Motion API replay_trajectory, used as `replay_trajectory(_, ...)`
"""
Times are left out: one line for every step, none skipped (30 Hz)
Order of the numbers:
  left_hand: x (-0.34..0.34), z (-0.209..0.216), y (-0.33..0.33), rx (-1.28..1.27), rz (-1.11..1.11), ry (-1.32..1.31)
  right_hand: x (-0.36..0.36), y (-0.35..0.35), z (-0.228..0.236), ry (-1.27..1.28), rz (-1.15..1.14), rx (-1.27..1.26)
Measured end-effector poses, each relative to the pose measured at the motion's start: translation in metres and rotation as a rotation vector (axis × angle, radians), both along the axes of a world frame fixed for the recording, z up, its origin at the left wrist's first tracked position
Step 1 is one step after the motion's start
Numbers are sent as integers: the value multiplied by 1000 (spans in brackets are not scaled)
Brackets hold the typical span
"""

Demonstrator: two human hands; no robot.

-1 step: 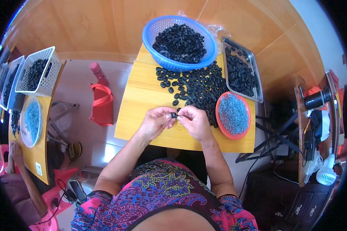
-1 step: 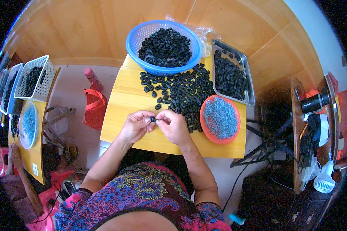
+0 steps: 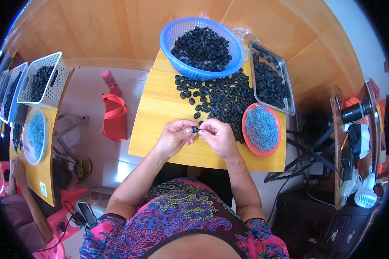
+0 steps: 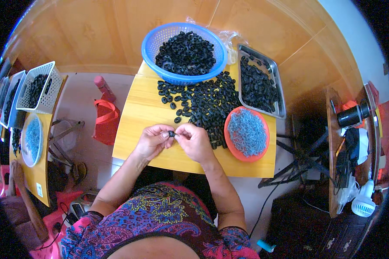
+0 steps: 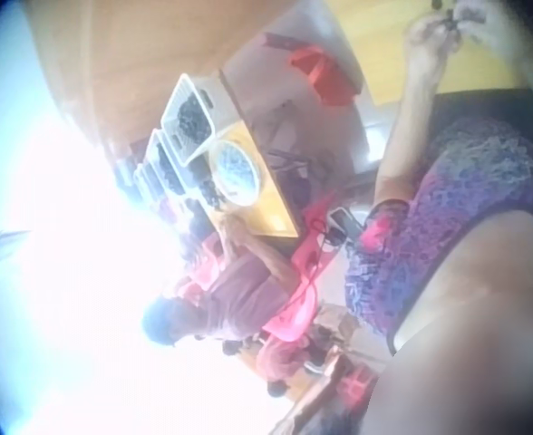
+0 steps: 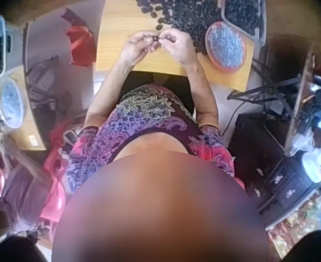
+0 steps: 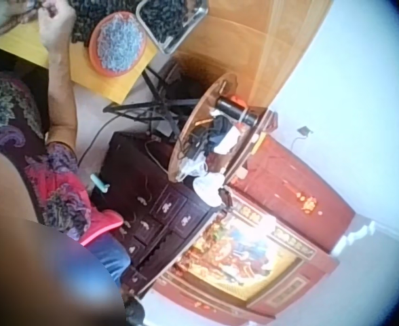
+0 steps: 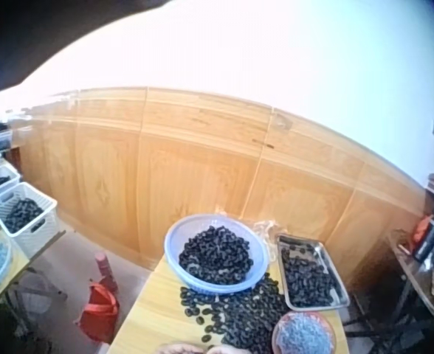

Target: The person assembles small plastic garment accessories by hand, inserting blue plastic inserts into black plastic housings.

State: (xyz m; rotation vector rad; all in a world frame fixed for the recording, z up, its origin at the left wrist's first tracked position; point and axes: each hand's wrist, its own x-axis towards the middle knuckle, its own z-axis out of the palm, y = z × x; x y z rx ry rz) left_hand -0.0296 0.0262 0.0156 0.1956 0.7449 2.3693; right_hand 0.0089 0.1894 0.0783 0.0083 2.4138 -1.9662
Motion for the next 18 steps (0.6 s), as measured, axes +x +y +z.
replay_trajectory(1, -1, 1, -47, 19, 4, -1, 2, -2, 1, 20, 36)
replay_trajectory(2, -2, 1, -94, 38, 7, -2, 3, -3, 2, 39, 72)
replay_trajectory(3, -3, 2, -94, 39, 6, -4, 3, -4, 1, 40, 72)
replay_trajectory(4, -3, 3, -145, 74, 27, -6, 2, -5, -7, 56, 17)
replay_trajectory(6, -4, 3, -196, 110, 47, -8, 1, -7, -15, 73, -37)
replay_trajectory(7, -6, 5, -196, 112, 47, -8, 1, -8, -15, 74, -37)
replay_trajectory(9, -8, 6, -263, 144, 92, -8, 1, -10, -13, 52, -36)
replay_trajectory(9, -10, 7, -331, 176, 137, -9, 1, -12, -10, 30, -36)
replay_trajectory(9, -9, 7, -332, 176, 137, -9, 1, -13, -10, 31, -36)
replay_trajectory(9, -9, 7, -359, 170, 151, -9, 2, -14, -18, 43, -24)
replay_trajectory(9, -7, 6, -386, 164, 165, -9, 3, -15, -26, 54, -12)
replay_trajectory(9, -5, 6, -386, 163, 165, -9, 5, -17, -26, 53, -12)
replay_trajectory(10, -3, 7, -452, 163, 204, -9, 7, -19, -39, 72, 18)
replay_trajectory(10, 0, 7, -517, 162, 244, -9, 9, -20, -52, 91, 48)
replay_trajectory(11, 2, 7, -518, 162, 243, -10, 9, -17, -53, 91, 47)
replay_trajectory(12, 3, 8, -545, 165, 267, -9, 8, -13, -43, 103, 115)
replay_trajectory(12, 4, 8, -571, 168, 291, -9, 7, -8, -32, 114, 183)
replay_trajectory(13, 3, 8, -571, 168, 291, -9, 6, -3, -32, 113, 183)
